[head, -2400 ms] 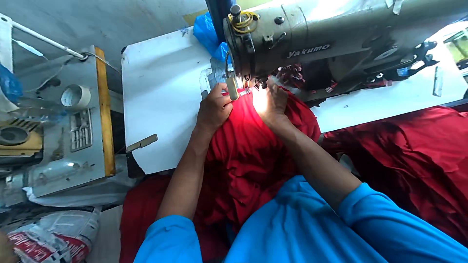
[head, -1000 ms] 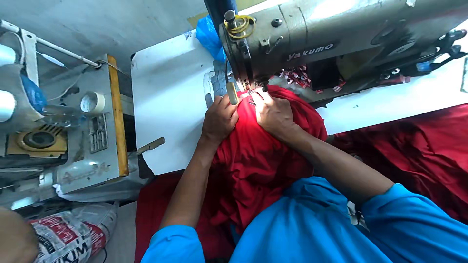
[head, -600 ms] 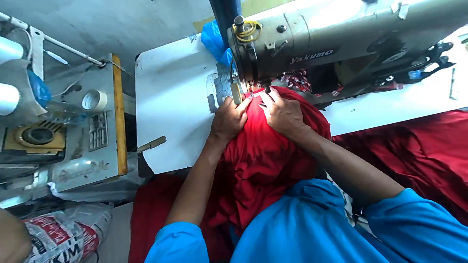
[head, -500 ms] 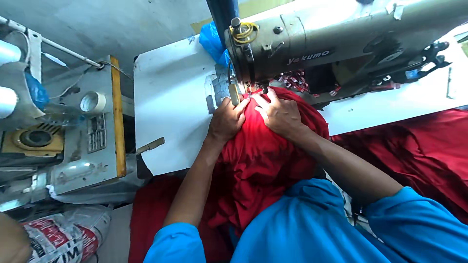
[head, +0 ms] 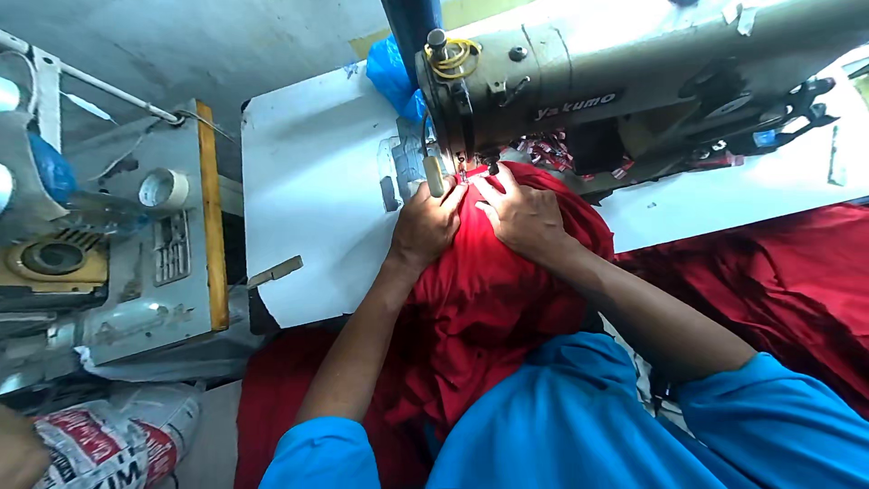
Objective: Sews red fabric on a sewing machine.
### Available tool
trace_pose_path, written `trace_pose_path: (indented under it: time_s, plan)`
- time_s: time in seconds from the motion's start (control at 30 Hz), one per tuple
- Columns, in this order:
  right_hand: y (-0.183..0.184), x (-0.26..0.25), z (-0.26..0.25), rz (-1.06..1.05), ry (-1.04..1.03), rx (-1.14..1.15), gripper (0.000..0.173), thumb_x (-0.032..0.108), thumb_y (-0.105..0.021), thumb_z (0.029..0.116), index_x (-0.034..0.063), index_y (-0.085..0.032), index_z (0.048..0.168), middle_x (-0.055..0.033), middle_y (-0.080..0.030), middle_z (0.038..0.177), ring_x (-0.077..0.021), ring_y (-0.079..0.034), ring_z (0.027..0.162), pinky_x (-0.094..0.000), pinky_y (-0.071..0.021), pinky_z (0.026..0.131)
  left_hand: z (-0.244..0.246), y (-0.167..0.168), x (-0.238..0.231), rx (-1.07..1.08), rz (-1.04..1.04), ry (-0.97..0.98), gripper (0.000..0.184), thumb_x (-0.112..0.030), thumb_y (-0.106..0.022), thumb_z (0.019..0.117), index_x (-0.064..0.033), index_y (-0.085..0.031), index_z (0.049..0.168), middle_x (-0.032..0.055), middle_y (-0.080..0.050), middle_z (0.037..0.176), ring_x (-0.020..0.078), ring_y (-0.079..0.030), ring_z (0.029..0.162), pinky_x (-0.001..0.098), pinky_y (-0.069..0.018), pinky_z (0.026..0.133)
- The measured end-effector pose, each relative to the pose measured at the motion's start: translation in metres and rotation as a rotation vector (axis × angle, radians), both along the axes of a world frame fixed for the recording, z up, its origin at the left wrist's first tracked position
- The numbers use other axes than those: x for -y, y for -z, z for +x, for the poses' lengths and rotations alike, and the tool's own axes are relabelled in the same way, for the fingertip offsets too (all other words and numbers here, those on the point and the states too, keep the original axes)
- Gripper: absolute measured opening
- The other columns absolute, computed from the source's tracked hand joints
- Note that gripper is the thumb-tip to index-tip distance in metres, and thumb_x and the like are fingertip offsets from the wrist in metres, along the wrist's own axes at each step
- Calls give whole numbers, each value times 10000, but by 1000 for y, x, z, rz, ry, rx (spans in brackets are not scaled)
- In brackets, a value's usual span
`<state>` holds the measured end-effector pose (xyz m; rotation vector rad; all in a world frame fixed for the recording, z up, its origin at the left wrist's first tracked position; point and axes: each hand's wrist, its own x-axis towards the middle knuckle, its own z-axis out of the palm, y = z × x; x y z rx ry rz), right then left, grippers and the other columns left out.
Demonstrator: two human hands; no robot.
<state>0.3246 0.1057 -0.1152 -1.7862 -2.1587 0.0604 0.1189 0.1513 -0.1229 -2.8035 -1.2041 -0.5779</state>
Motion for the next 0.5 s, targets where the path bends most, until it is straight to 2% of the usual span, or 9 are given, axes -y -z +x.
trace_pose_path:
  time_s: [0.2,0.3,0.5]
  plan:
    - [-1,0,-1,-14,9,12,432,404,-474,1054,274,-613,1442,-110,-551,1472,-273,-673,731,-462,-528,553,-7,0,-3,-27,-42,17,453,-244,-430,1018,-215,-639,1419,72,-624,1417,289,-640,1123,428,-548,845]
    - [0,-2,-1,-13,15,6,427,409,-474,1051,280,-624,1430,-117,-561,1467,-274,-672,723,-464,-523,553,-11,-1,-6,-15,-76,50,459,-259,-428,1023,-212,-629,1432,67,-615,1435,274,-619,1193,417,-533,923]
    - [-1,-2,0,-13,7,17,424,401,-466,1055,289,-620,1434,-142,-581,1433,-275,-658,677,-466,-509,535,-14,-1,-11,23,-53,118,436,-257,-442,1026,-169,-659,1394,97,-641,1392,266,-612,1236,395,-505,1016]
